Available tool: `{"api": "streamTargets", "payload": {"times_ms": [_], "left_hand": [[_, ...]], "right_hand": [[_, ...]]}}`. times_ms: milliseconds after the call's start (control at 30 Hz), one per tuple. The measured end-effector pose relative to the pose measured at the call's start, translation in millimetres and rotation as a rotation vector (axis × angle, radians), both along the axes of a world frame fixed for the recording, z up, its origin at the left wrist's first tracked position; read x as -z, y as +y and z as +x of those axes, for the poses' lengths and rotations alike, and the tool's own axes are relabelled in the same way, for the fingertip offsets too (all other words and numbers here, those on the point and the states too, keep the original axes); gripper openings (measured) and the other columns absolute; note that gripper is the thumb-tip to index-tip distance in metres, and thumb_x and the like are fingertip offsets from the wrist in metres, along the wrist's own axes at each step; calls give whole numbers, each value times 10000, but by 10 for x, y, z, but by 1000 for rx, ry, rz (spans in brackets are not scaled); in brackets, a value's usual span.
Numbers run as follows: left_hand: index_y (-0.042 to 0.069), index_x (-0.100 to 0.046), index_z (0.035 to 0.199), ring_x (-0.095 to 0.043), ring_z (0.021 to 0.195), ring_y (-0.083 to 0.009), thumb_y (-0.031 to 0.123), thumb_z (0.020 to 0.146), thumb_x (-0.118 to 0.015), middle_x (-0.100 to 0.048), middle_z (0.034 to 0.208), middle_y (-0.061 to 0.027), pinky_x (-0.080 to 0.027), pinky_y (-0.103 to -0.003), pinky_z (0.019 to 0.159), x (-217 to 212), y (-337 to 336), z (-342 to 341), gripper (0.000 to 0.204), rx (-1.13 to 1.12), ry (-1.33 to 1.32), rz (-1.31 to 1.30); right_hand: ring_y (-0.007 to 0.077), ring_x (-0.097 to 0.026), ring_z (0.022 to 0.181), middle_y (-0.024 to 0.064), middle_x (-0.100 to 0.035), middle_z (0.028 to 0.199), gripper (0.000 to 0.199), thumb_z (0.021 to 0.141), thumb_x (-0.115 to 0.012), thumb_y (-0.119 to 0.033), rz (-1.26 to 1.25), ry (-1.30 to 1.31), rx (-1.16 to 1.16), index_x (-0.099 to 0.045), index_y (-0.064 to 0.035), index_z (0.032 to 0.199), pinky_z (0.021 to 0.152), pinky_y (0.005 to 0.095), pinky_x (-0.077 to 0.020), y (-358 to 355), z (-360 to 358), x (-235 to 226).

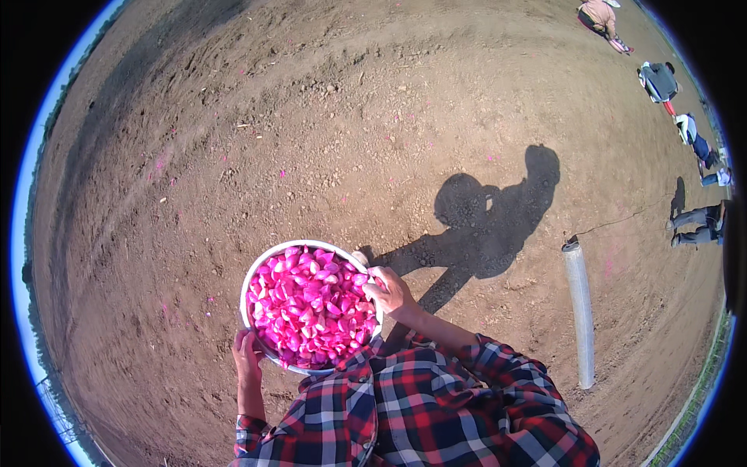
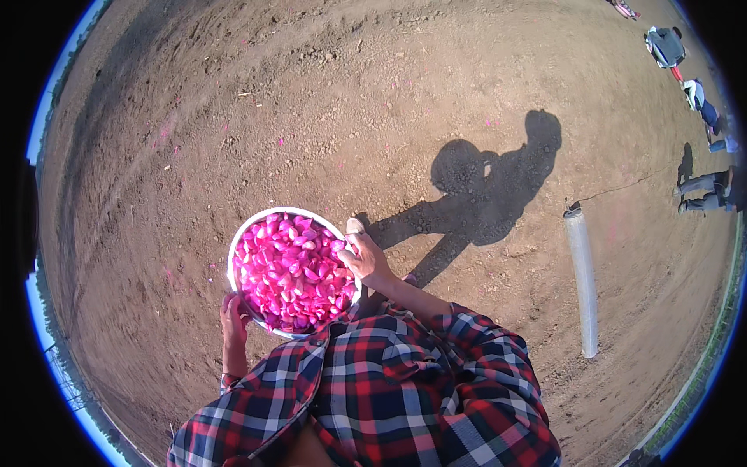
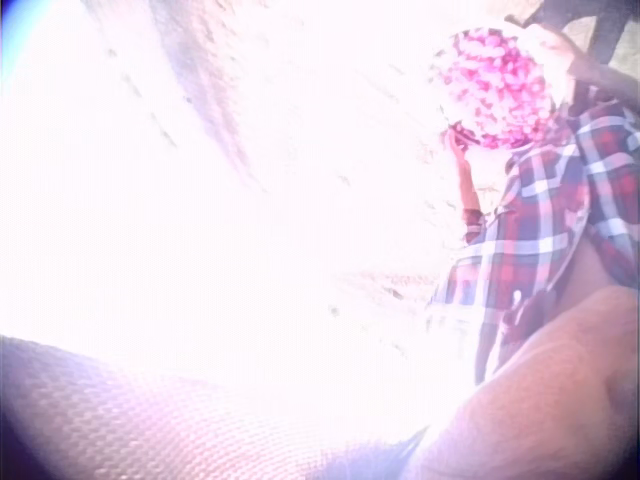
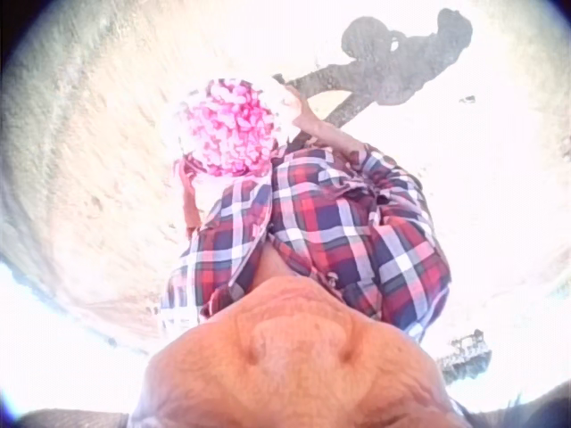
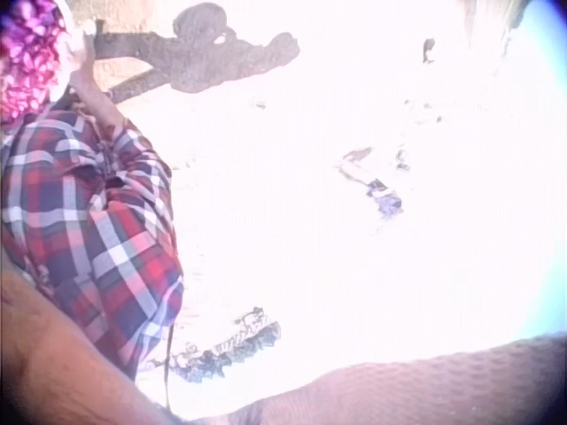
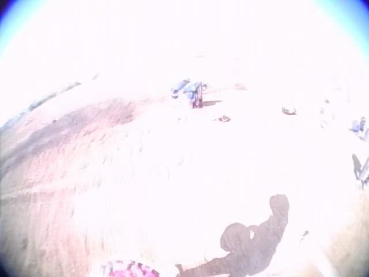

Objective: The person collects bright pink flower petals from the soil in a field, placing them into a metal bowl. They then transfer the petals from the bowl into a white plastic crate and continue gathering more petals from the ground.

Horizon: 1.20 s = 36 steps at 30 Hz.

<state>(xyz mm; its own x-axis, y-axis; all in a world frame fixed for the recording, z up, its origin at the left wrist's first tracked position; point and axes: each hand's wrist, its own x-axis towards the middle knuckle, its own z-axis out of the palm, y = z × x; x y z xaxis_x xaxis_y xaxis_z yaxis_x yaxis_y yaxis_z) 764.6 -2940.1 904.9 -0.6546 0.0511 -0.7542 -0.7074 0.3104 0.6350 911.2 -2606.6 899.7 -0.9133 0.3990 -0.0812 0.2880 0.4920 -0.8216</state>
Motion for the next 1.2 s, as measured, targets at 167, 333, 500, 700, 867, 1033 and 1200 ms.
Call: {"api": "streamTargets", "payload": {"times_ms": [167, 333, 500, 700, 867, 1033, 1200], "left_hand": [[68, -584, 960, -545, 588, -87, 259, 878, -531, -584, 729, 6, -482, -257, 513, 251, 1046, -1236, 215, 153, 91, 155], [67, -599, 899, -490, 564, -70, 250, 868, -540, -557, 696, 12, -407, -237, 492, 320, 2094, -2266, 195, 322, 101, 145], [63, -596, 922, -482, 555, -70, 249, 867, -541, -548, 679, 23, -387, -228, 477, 383, 3114, -2675, 201, 360, 103, 144], [64, -590, 931, -496, 547, -76, 217, 855, -543, -544, 675, 24, -435, -241, 478, 237, 3896, -3040, 177, 263, 86, 115], [70, -585, 913, -510, 556, -81, 204, 852, -541, -545, 675, 19, -439, -244, 469, 202, 4306, -3138, 153, 131, 68, 85], [81, -584, 898, -488, 556, -68, 209, 863, -537, -535, 674, 35, -417, -222, 498, 222, 5102, -3781, 141, 174, 55, 101], [62, -581, 894, -465, 554, -61, 223, 887, -533, -528, 671, 36, -385, -230, 485, 370, 6319, -4638, 168, 352, 134, 197]], "right_hand": [[233, -562, 785, 159, -560, 913, 363, 831, -650, -275, -475, -227, 398, -567, 1, 1051, 711, 348, -458, 782, -723, 110], [191, -557, 722, 118, -572, 789, 317, 855, -608, -253, -382, -215, 477, -556, 29, 990, 654, 316, -441, 1444, -1208, -103], [160, -568, 695, 105, -594, 752, 252, 852, -598, -220, -387, -217, 505, -555, 15, 934, 639, 307, -442, 2362, -1543, -140], [291, -554, 873, 202, -563, 975, 368, 829, -631, -259, -437, -293, 509, -557, 20, 1058, 761, 381, -443, 3423, -2216, 82], [178, -574, 892, 119, -585, 973, 330, 846, -622, -138, -301, -174, 277, -532, 4, 1130, 701, 300, -499, 4082, -2572, 212], [209, -589, 808, 132, -581, 914, 365, 840, -629, -227, -522, -220, 382, -538, -6, 1116, 708, 337, -480, 4800, -3200, 325], [276, -594, 802, 182, -596, 891, 379, 829, -607, -289, -428, -267, 508, -578, 18, 1050, 723, 361, -451, 5729, -3633, 57]]}}
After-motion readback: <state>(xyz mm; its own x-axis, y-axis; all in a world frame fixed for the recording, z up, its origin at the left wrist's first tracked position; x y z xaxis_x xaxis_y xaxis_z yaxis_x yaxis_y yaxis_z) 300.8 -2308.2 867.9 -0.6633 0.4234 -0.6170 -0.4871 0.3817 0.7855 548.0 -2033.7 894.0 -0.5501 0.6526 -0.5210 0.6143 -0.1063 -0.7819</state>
